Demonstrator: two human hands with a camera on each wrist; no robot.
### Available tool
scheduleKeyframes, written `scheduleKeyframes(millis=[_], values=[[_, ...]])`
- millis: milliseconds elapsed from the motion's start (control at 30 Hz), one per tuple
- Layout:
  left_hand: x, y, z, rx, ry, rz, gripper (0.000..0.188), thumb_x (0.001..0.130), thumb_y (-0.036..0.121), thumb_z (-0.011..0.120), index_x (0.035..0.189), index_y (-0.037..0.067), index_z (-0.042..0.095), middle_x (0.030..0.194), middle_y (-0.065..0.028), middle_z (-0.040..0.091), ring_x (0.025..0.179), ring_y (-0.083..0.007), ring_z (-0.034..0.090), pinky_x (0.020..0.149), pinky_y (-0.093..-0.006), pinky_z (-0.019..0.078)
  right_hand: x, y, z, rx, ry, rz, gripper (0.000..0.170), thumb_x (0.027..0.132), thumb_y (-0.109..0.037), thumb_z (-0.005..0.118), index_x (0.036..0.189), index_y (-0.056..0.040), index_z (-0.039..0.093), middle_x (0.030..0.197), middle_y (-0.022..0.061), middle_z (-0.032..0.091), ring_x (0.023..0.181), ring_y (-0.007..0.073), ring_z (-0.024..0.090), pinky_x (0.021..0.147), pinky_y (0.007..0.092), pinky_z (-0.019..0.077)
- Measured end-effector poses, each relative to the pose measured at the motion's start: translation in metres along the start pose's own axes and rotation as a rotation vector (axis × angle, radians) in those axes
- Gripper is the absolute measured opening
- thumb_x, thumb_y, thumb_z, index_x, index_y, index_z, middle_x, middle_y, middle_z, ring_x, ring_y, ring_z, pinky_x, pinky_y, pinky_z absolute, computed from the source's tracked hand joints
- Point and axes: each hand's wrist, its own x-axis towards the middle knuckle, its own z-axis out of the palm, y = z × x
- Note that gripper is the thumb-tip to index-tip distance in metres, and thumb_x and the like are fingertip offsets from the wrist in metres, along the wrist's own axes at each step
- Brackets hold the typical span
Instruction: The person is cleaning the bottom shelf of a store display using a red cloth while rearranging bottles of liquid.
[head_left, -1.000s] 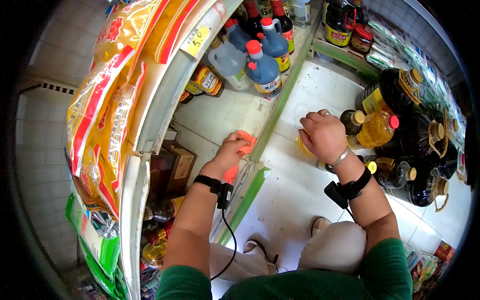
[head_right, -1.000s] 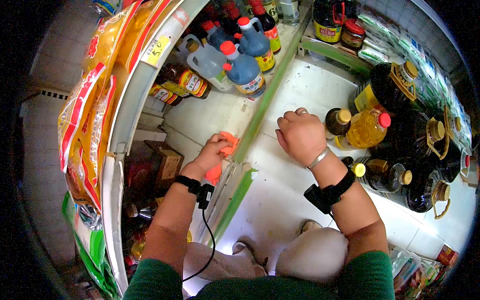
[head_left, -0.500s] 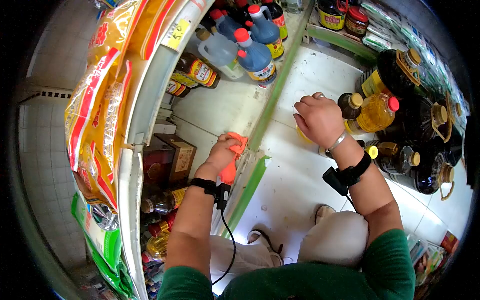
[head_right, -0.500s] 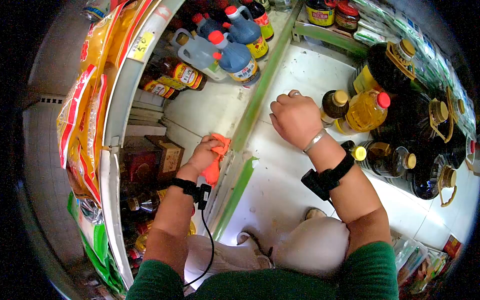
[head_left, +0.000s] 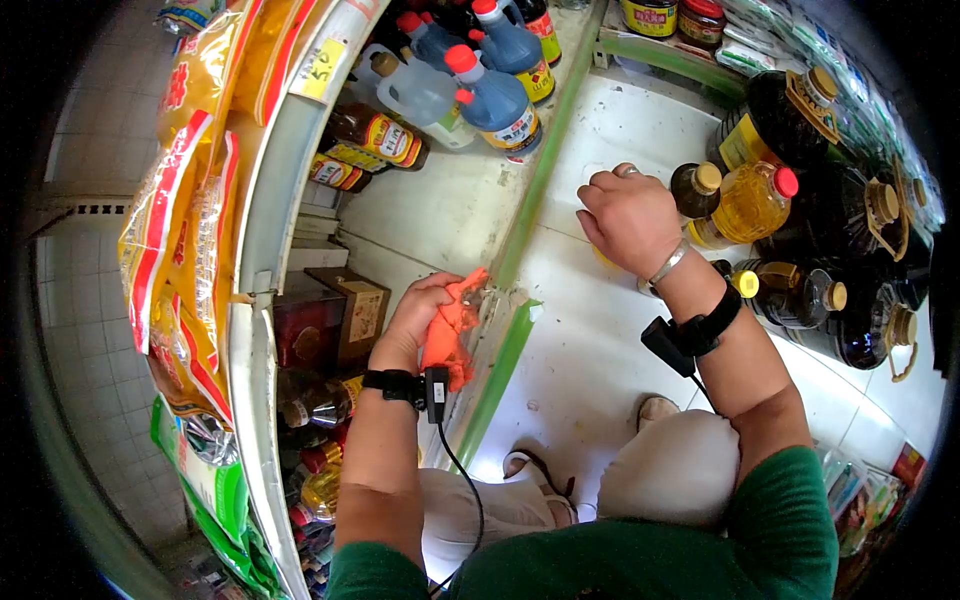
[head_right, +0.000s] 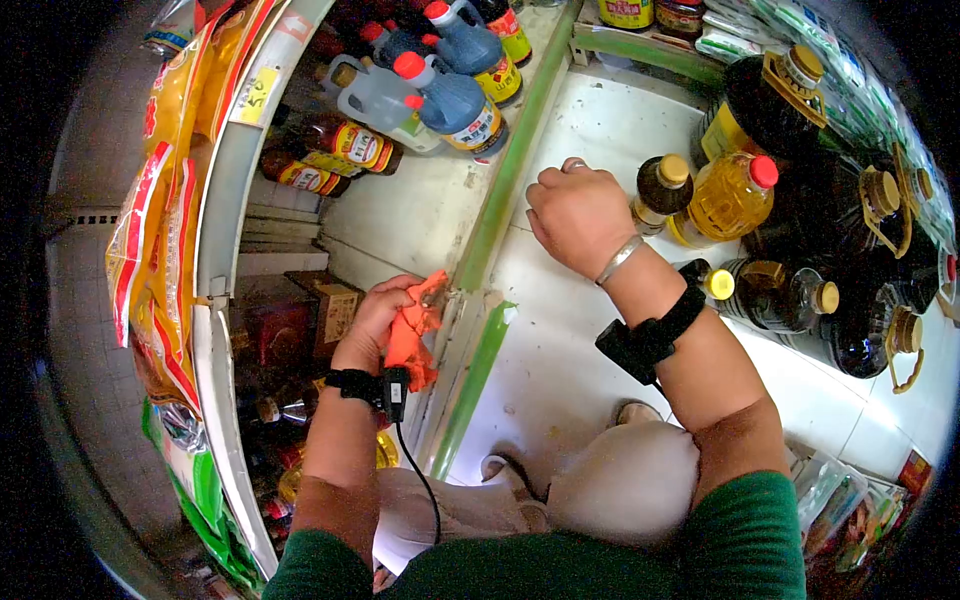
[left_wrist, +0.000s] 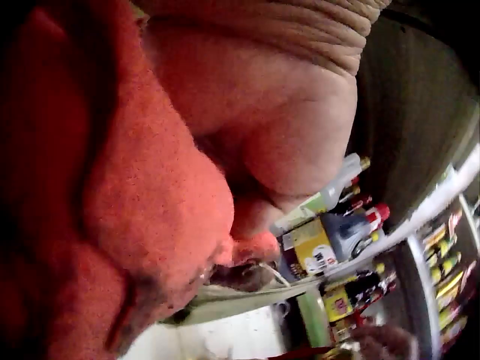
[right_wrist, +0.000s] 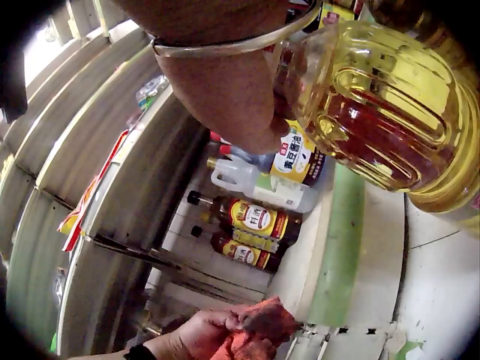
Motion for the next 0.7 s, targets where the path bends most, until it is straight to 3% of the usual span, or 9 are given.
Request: scheduleKeyframes(millis=[133,200,233,267,333,533,600,667,700], values=[[0.000,0.003,0.008,0.050,0.089,-0.026,0.035,0.073,0.000,0.048,0.106,-0.004,0.060,0.096,-0.0188,0.064,0.074,-0.0263,0.064,0.065,-0.0383,0.0530,0.002,-0.001,0.001,-0.004,0.002,0.007,0.010,0.073,-0.018,0.065,0.077,-0.0101,0.060,0.076,0.0036,0.056,0.077,0.0254,0.057,0.064,0.0370,0.0494],[0.008,-0.003,0.027,0.606,0.162,0.117,0.023,0.081,0.007,0.046,0.092,-0.001,0.063,0.083,-0.0161,0.063,0.063,-0.0212,0.059,0.058,-0.0333,0.0495,0.001,-0.001,0.003,-0.006,0.007,0.008,0.010,0.073,-0.018,0.065,0.077,-0.0101,0.060,0.076,0.0035,0.056,0.077,0.0254,0.057,0.064,0.0370,0.0494],[0.011,0.004,0.030,0.762,0.165,-0.115,0.019,0.078,0.007,0.049,0.088,-0.002,0.064,0.081,-0.0133,0.063,0.059,-0.0201,0.057,0.055,-0.0329,0.0488,0.001,-0.001,0.003,-0.010,0.015,0.011,0.010,0.073,-0.018,0.065,0.077,-0.0101,0.060,0.076,0.0035,0.056,0.077,0.0255,0.057,0.064,0.0371,0.0494],[0.007,0.010,0.028,0.759,0.164,-0.115,0.019,0.078,0.007,0.049,0.088,-0.002,0.064,0.081,-0.0133,0.063,0.059,-0.0201,0.057,0.055,-0.0329,0.0488,0.001,-0.001,0.003,-0.011,0.013,0.010,0.010,0.073,-0.018,0.065,0.077,-0.0101,0.060,0.076,0.0035,0.056,0.077,0.0255,0.057,0.064,0.0371,0.0494],[-0.010,0.033,0.030,0.252,-0.185,-0.122,0.019,0.075,0.005,0.052,0.088,-0.002,0.064,0.078,-0.0117,0.063,0.056,-0.0200,0.057,0.052,-0.0328,0.0485,0.001,0.000,0.003,-0.002,0.003,0.007,0.010,0.073,-0.018,0.065,0.077,-0.0101,0.060,0.076,0.0036,0.056,0.077,0.0256,0.057,0.064,0.0370,0.0494],[-0.031,0.056,0.040,0.307,-0.018,-0.092,0.034,0.076,0.008,0.050,0.108,-0.001,0.057,0.082,-0.0134,0.062,0.062,-0.0231,0.061,0.048,-0.0364,0.0515,0.001,-0.003,0.003,-0.006,0.013,0.010,0.010,0.073,-0.017,0.065,0.078,-0.0097,0.060,0.076,0.0040,0.056,0.077,0.0258,0.057,0.064,0.0369,0.0492],[-0.011,0.044,0.033,0.273,0.075,-0.009,0.032,0.079,0.006,0.043,0.104,-0.003,0.060,0.075,-0.0148,0.062,0.064,-0.0227,0.060,0.054,-0.0348,0.0493,0.001,0.000,0.003,-0.003,0.019,0.007,0.010,0.072,-0.017,0.065,0.078,-0.0097,0.060,0.076,0.0040,0.056,0.077,0.0258,0.057,0.064,0.0368,0.0491],[0.028,0.026,0.019,0.340,0.060,-0.039,0.032,0.081,0.007,0.041,0.106,-0.003,0.060,0.077,-0.0147,0.063,0.069,-0.0229,0.060,0.055,-0.0363,0.0490,0.001,-0.001,0.004,-0.006,0.033,0.002,0.011,0.072,-0.017,0.065,0.078,-0.0097,0.060,0.076,0.0040,0.056,0.077,0.0258,0.057,0.063,0.0367,0.0490],[0.048,0.013,0.012,0.485,0.051,-0.046,0.032,0.082,0.007,0.042,0.106,-0.003,0.060,0.078,-0.0144,0.063,0.070,-0.0222,0.060,0.056,-0.0359,0.0487,0.002,-0.002,0.004,0.004,0.032,0.001,0.010,0.072,-0.017,0.065,0.078,-0.0097,0.061,0.076,0.0039,0.056,0.076,0.0257,0.057,0.063,0.0366,0.0490]])
